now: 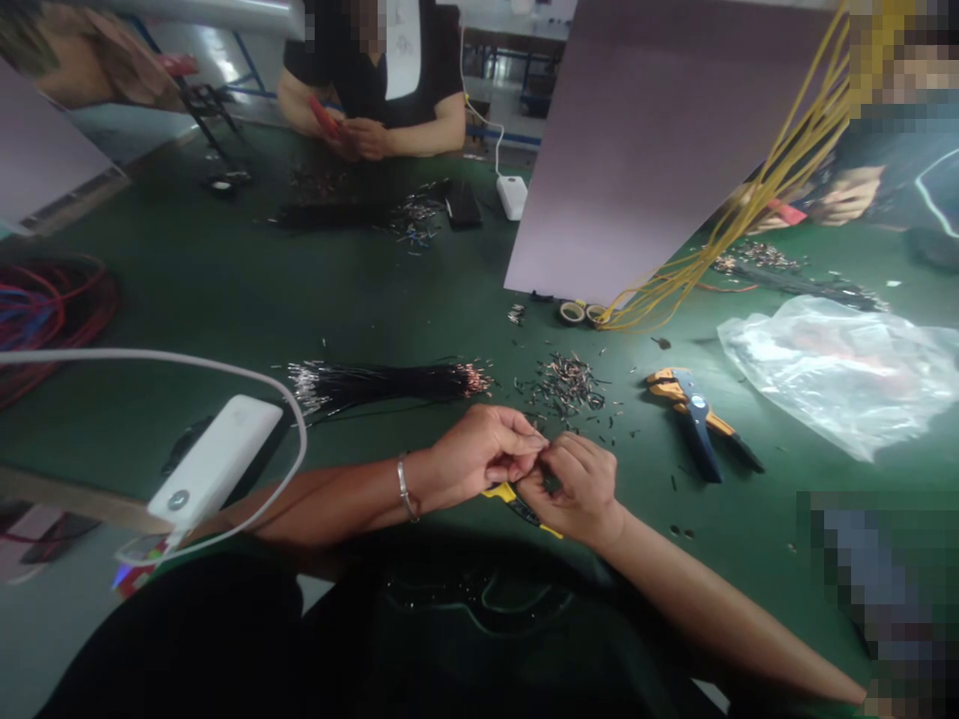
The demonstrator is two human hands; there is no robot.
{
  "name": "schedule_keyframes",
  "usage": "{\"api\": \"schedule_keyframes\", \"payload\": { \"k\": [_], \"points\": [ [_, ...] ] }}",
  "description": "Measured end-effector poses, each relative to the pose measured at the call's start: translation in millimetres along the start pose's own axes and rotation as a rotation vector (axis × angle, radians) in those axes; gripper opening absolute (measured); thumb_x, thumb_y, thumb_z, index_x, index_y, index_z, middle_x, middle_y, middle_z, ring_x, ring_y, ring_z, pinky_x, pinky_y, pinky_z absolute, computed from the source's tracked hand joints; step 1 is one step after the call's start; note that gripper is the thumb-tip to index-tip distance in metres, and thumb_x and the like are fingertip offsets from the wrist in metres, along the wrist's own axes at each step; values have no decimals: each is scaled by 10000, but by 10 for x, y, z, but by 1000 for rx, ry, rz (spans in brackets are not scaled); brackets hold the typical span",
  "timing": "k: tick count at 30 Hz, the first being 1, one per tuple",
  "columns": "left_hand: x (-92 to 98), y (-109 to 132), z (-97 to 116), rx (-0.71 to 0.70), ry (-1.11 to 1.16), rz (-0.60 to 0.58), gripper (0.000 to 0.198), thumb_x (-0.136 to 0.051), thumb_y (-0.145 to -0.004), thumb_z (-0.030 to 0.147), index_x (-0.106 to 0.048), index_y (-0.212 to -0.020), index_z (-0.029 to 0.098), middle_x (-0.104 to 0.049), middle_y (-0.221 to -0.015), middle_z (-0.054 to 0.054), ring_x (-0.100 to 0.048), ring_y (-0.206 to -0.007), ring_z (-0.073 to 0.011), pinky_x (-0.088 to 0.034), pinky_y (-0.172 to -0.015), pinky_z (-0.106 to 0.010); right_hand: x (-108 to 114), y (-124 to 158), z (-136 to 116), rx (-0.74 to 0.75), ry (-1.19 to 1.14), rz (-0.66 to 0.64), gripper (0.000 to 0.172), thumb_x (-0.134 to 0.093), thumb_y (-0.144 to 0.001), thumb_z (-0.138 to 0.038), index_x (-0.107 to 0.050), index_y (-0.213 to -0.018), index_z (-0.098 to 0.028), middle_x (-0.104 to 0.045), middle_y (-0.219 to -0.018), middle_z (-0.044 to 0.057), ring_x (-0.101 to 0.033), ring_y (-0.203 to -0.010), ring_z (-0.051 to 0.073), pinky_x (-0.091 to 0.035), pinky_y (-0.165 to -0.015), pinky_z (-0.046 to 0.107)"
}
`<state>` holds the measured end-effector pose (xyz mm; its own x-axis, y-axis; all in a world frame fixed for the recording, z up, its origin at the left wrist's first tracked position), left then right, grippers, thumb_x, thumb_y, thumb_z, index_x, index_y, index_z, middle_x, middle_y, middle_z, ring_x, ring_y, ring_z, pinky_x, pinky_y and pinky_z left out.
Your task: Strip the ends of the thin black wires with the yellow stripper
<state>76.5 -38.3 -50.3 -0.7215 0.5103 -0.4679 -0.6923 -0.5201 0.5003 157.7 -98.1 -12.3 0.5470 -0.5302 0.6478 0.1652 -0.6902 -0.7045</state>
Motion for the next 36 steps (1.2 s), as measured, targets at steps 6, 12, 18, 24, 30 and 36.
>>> {"api": "schedule_keyframes", "payload": {
  "k": [6, 12, 18, 24, 30, 36],
  "points": [
    [14, -14, -18, -3, 9, -13, 153, -647, -690, 122, -529, -592, 129, -506, -462, 14, -361, -372, -23, -146, -387, -195, -7, 6, 3, 0, 10, -14, 253, -570, -711, -78, -396, -626, -241, -452, -516, -40, -404, -494, 129, -349, -489, 273],
    [23, -24, -10, -6, 5, -9, 131, -646, -679, 114, -539, -606, 126, -503, -459, 12, -370, -378, -33, -144, -386, -195, 22, -33, -12, -8, -12, 14, 224, -549, -713, -63, -433, -644, -241, -472, -509, -40, -432, -475, 133, -375, -476, 268],
    [75, -31, 120, -41, 52, 18, 109, -665, -683, 138, -565, -644, 123, -528, -491, 0, -418, -408, -52, -167, -382, -189, 48, -99, 85, -142, -196, -17, 167, -525, -750, -67, -529, -684, -221, -578, -546, -25, -540, -484, 130, -449, -497, 252],
    [146, -53, 284, -147, 123, 2, 83, -679, -730, 154, -612, -725, 103, -535, -529, -4, -477, -469, -65, -245, -404, -185, -39, -15, 261, -414, -480, -116, 95, -568, -860, -184, -628, -793, -214, -677, -656, -10, -633, -555, 132, -516, -546, 252],
    [177, -61, 304, -171, 154, 3, 71, -673, -749, 143, -620, -744, 97, -565, -573, -13, -510, -496, -72, -302, -446, -203, -160, 91, 345, -592, -773, -132, 84, -590, -877, -227, -662, -843, -202, -674, -662, 7, -616, -552, 133, -532, -548, 273],
    [176, -54, 338, -184, 148, 12, 64, -652, -787, 152, -640, -797, 90, -584, -612, -26, -538, -549, -84, -334, -489, -216, -181, 96, 362, -672, -875, -107, 68, -625, -851, -243, -676, -833, -203, -674, -661, 11, -613, -555, 140, -533, -545, 287]
  ]
}}
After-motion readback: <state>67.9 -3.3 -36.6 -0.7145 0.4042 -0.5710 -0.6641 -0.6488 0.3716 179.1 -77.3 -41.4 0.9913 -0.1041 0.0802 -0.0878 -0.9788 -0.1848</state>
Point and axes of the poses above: each hand's wrist, its own y-axis away from the middle knuckle, its own x-axis out of the back of the hand, z = x × y, the point moved 7 cm from there along -y, towards the middle knuckle
